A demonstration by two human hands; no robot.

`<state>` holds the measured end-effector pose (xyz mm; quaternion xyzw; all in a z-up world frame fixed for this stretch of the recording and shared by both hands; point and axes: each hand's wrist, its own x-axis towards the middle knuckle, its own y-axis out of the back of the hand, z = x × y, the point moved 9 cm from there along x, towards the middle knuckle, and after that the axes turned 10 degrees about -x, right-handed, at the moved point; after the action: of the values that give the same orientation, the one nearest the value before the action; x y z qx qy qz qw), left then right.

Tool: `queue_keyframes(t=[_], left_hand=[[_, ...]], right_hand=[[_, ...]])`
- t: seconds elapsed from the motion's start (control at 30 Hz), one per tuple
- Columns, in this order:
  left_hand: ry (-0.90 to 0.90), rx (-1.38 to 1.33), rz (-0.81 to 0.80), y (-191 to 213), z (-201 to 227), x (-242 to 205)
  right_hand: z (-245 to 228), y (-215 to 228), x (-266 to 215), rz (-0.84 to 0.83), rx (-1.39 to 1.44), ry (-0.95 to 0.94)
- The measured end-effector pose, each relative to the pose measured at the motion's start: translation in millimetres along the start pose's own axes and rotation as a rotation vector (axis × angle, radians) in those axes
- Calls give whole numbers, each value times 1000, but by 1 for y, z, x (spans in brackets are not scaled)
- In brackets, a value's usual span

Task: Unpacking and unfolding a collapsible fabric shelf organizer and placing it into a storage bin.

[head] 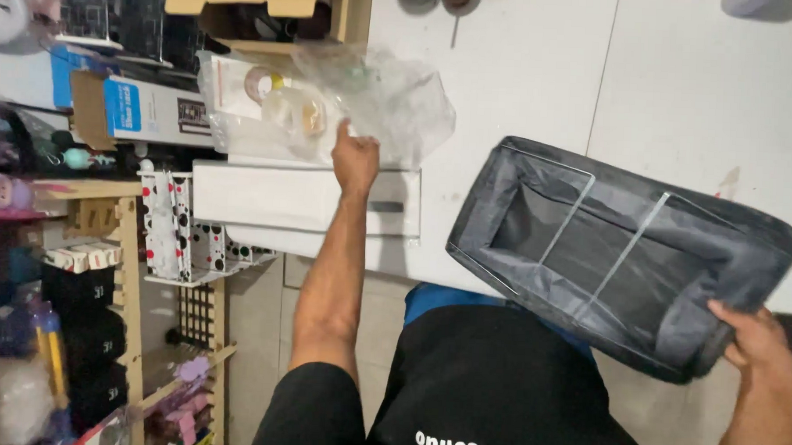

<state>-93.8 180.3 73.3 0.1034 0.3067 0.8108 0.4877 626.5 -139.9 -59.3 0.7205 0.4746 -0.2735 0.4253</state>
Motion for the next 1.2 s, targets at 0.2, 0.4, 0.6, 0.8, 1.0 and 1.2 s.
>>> queue_keyframes(t=[0.2, 0.4, 0.6, 0.8, 1.0, 1.2], left_hand=[[-351, -214, -679, -50, 156, -119], [-309, -590, -974, -80, 191, -153], [46, -259, -770, -150, 66, -109], [-474, 45, -333, -161, 72, -163], [-614, 563, -635, -246, 89, -285], [-629, 807, -689, -281, 71, -248]], right_hand=[[103, 92, -1, 55, 140, 62], [215, 168, -44, 271, 161, 7], [296, 200, -27, 443, -759, 264], [340, 190, -23, 440, -498, 275], [228, 139, -71, 352, 354, -203], [266, 155, -35, 395, -452, 239]])
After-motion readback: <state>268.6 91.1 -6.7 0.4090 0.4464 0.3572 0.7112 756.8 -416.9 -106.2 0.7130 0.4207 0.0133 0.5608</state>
